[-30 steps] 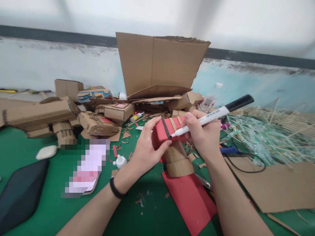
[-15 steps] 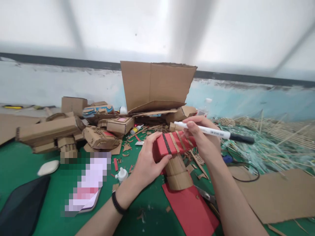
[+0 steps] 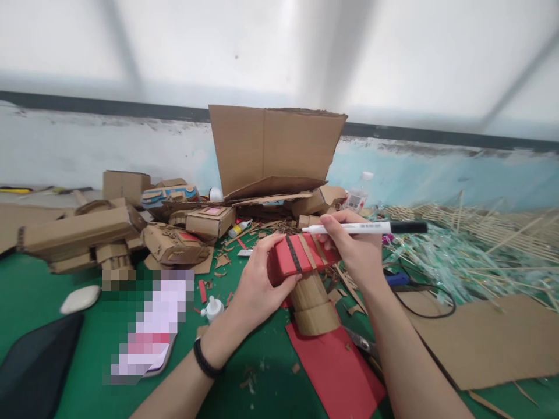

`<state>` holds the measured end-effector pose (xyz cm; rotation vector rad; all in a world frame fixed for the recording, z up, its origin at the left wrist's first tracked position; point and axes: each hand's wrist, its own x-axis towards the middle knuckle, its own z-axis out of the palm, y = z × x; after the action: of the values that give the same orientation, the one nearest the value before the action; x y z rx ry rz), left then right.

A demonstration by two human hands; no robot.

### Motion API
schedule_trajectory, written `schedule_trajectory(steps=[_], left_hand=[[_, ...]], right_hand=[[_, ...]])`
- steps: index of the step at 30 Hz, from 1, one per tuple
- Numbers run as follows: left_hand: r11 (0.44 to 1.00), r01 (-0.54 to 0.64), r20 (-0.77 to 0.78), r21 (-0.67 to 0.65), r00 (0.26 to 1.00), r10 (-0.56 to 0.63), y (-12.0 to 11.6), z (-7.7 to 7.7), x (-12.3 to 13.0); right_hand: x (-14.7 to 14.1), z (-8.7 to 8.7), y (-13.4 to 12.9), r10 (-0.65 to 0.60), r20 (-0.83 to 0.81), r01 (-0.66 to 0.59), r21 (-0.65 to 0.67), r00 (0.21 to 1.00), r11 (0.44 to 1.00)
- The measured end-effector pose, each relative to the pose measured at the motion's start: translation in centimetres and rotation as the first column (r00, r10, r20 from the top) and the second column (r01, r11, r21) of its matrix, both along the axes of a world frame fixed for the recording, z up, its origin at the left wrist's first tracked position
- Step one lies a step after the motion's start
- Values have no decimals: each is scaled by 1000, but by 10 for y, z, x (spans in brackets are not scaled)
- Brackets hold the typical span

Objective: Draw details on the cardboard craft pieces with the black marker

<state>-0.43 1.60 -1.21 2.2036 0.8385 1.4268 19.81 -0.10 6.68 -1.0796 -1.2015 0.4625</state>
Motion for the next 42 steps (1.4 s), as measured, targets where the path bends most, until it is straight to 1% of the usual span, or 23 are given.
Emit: schedule_trajectory(steps=[2,3,5,7,13,22,31,36,40,42], left_hand=[[1000,-3,-7,8,1000,3,0,0,0],[1000,-3,-12,16,1000,3,0,1,0],[999,1,-23,35,1000,0,0,2,-1],[998,10,-35,56,999,-8,1,3,-1],[997,15,-32,74,999,-13,2,4,0],[998,15,-32,67,999,-13,1,4,0],[997,18,-34,70,999,-15,1,5,0],[997,19,-34,75,999,-16,1,6,0],[996,18,-36,84,999,-15,1,6,0],[996,15,-35,91,999,-12,2,6,0]], right_hand=[[-3,0,-3,-10,31,9,34,999,999],[-4,0,-4,8,34,-10,33,999,999],[-8,0,-5,67,7,-67,-3,998,998],[-12,-2,-3,98,-28,-99,-48,995,994],[-17,-6,0,46,9,-45,-74,999,996],[-20,-3,-3,90,-28,-92,-82,996,992],[-17,-5,-2,71,12,-70,-68,997,995],[-16,-7,-1,115,-23,-116,-45,993,992],[-14,-8,0,75,46,-74,-32,996,997],[-14,-7,0,58,53,-56,-33,997,998]])
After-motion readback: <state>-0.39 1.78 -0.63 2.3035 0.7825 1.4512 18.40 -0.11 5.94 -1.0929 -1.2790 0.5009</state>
